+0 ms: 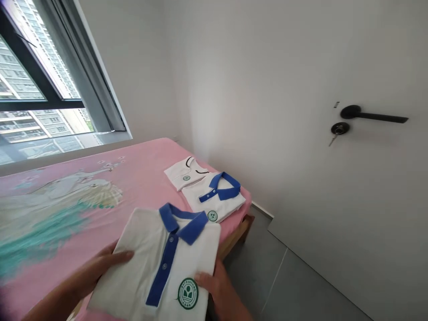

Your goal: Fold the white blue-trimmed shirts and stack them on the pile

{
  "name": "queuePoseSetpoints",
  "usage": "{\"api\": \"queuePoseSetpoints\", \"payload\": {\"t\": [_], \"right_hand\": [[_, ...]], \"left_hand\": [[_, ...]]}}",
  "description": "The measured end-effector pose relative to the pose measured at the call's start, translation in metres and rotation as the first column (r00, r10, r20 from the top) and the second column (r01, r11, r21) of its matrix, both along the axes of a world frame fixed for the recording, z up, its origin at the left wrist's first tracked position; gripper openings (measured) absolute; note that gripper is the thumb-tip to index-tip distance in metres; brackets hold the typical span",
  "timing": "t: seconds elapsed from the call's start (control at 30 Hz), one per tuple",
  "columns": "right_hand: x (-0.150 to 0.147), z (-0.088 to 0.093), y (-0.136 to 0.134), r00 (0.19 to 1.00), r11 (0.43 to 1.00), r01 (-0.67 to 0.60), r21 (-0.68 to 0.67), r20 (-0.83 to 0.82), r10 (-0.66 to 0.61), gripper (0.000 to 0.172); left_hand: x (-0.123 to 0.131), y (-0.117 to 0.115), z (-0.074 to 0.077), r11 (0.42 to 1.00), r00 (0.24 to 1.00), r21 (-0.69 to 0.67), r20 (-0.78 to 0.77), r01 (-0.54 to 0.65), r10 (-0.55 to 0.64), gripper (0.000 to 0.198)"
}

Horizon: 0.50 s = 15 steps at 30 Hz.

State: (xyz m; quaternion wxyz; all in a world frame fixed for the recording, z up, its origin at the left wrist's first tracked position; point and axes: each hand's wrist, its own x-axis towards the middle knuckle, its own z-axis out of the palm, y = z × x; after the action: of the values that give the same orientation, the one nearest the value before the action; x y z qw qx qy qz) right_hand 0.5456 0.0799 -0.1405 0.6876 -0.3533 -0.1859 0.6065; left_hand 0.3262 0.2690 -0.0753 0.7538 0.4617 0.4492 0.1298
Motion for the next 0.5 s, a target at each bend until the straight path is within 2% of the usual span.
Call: {"api": "queuePoseSetpoints", "payload": {"t": [0.07, 0.13, 0.2, 0.3, 0.37, 0.4, 0.43, 0.5], "right_hand": [[0.025, 0.000, 0.004, 0.993, 0.993, 0.114, -0.014, 0.016, -0.114, 0.070], [0.051, 0.001, 0.016, 0.974, 0.974, 0.226, -0.005, 0.033, -0.226, 0.076], [0.077, 0.001, 0.032, 0.946, 0.948, 0.319, 0.001, 0.055, -0.318, 0.080], [0.110, 0.000, 0.060, 0.883, 0.889, 0.458, 0.005, 0.115, -0.456, 0.087], [0.127, -0.005, 0.078, 0.833, 0.845, 0.535, 0.009, 0.158, -0.530, 0.090], [0.132, -0.011, 0.087, 0.816, 0.829, 0.560, 0.007, 0.170, -0.552, 0.092], [0.136, -0.018, 0.096, 0.809, 0.820, 0.572, -0.009, 0.176, -0.562, 0.092], [0.141, -0.037, 0.110, 0.818, 0.821, 0.566, -0.077, 0.178, -0.547, 0.091]], "left_hand": [[0.053, 0.033, 0.021, 0.980, 0.988, 0.122, -0.013, 0.156, -0.156, 0.082], [0.105, 0.066, 0.044, 0.930, 0.959, 0.236, -0.048, 0.282, -0.279, 0.077], [0.156, 0.096, 0.066, 0.857, 0.921, 0.341, -0.097, 0.387, -0.377, 0.070], [0.224, 0.136, 0.092, 0.713, 0.868, 0.500, -0.224, 0.492, -0.442, 0.061], [0.263, 0.157, 0.097, 0.611, 0.837, 0.576, -0.319, 0.544, -0.445, 0.055], [0.279, 0.166, 0.094, 0.566, 0.820, 0.596, -0.368, 0.570, -0.438, 0.052], [0.293, 0.173, 0.088, 0.533, 0.806, 0.606, -0.414, 0.591, -0.423, 0.048], [0.313, 0.185, 0.065, 0.504, 0.785, 0.602, -0.489, 0.619, -0.381, 0.043]]}}
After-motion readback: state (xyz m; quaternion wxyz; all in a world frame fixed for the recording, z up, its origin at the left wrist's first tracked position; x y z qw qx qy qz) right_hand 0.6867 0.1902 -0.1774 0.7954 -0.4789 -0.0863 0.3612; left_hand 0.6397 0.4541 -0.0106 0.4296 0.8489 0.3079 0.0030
